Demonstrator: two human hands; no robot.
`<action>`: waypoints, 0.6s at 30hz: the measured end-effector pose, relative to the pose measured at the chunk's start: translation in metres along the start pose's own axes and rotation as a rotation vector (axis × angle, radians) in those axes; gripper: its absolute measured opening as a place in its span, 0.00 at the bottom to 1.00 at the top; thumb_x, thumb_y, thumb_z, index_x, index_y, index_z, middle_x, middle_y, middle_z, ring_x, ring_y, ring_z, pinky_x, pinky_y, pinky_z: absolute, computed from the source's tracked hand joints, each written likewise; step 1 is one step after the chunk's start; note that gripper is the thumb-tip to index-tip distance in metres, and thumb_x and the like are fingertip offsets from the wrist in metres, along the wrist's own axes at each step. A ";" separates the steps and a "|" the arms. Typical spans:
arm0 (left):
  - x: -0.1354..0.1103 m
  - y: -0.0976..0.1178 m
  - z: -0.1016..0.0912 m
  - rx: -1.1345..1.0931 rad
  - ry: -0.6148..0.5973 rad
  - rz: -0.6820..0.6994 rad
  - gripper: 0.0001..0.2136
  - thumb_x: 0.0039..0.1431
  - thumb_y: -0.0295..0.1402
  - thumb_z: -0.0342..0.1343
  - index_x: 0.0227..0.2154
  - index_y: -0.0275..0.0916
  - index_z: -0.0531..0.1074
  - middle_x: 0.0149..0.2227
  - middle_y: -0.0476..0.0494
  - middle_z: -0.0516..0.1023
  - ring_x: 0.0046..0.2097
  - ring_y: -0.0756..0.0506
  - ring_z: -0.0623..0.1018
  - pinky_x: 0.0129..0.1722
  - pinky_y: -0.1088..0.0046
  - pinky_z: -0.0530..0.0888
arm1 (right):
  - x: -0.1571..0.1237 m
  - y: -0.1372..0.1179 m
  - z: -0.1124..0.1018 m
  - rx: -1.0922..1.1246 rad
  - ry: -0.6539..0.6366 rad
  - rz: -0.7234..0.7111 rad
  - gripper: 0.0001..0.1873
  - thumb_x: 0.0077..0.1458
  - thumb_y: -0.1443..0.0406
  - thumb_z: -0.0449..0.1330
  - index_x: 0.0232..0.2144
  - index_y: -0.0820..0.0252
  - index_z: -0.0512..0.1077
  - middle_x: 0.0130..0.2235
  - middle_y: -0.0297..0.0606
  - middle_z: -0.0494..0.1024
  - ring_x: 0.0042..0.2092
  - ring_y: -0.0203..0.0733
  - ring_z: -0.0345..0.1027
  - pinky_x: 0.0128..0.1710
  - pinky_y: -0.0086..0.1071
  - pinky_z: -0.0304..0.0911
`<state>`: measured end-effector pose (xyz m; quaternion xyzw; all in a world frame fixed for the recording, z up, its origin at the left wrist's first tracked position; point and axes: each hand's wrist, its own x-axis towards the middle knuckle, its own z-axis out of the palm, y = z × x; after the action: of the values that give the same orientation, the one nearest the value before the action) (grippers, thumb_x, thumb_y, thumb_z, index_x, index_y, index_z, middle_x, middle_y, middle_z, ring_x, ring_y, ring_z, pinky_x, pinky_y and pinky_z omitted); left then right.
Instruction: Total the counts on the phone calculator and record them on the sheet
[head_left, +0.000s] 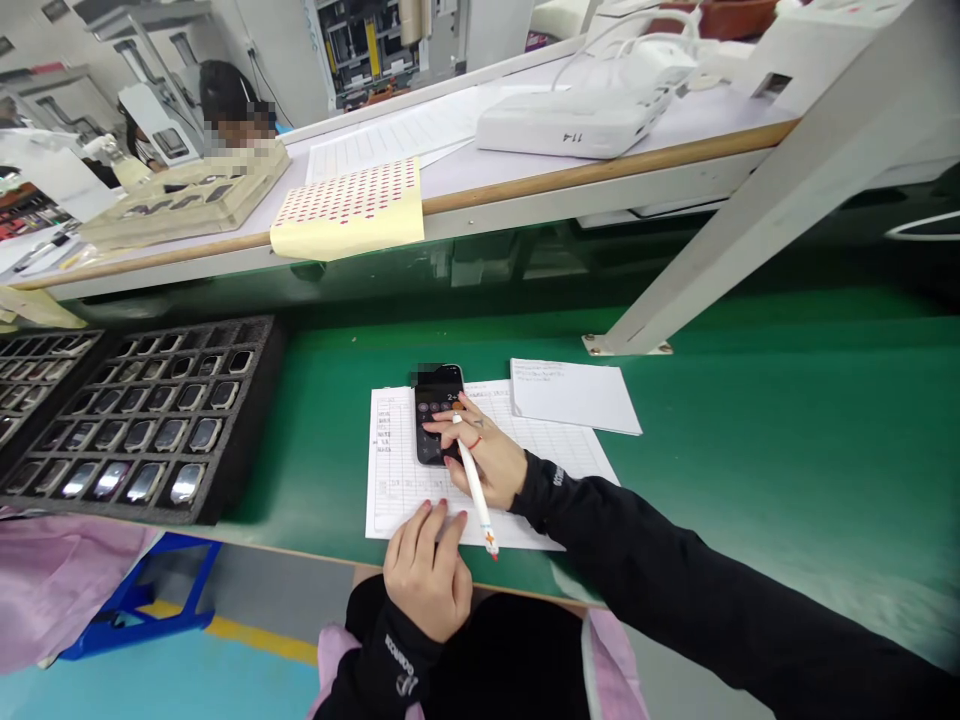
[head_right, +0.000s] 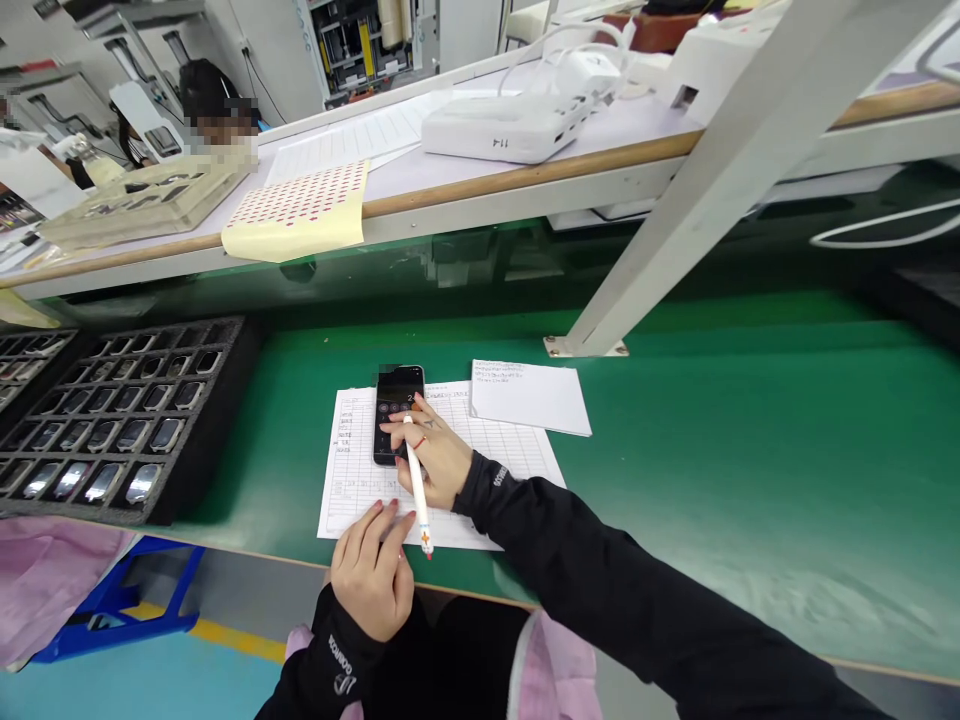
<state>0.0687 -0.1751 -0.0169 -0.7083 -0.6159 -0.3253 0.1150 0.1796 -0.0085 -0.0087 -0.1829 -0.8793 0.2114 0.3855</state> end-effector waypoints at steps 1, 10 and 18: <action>0.000 0.000 0.000 -0.003 0.002 -0.004 0.18 0.56 0.25 0.47 0.47 0.39 0.74 0.49 0.42 0.77 0.53 0.42 0.73 0.51 0.66 0.67 | -0.001 -0.002 0.000 0.004 -0.002 -0.015 0.16 0.45 0.71 0.54 0.38 0.54 0.58 0.45 0.42 0.77 0.53 0.50 0.67 0.60 0.64 0.46; -0.003 -0.001 0.002 -0.018 -0.013 -0.008 0.19 0.56 0.25 0.47 0.49 0.38 0.73 0.50 0.42 0.76 0.54 0.42 0.72 0.51 0.66 0.66 | -0.002 -0.006 -0.005 0.003 0.054 -0.042 0.15 0.47 0.70 0.55 0.40 0.55 0.61 0.41 0.40 0.79 0.49 0.47 0.69 0.61 0.60 0.50; -0.003 -0.002 0.003 -0.026 -0.006 -0.006 0.19 0.56 0.25 0.46 0.49 0.38 0.73 0.50 0.42 0.76 0.55 0.42 0.72 0.51 0.66 0.67 | -0.002 -0.008 -0.006 -0.007 0.046 -0.023 0.12 0.49 0.69 0.55 0.39 0.55 0.62 0.43 0.39 0.79 0.50 0.48 0.69 0.60 0.60 0.50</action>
<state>0.0677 -0.1756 -0.0212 -0.7088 -0.6140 -0.3316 0.1031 0.1845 -0.0148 -0.0022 -0.1788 -0.8730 0.1996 0.4076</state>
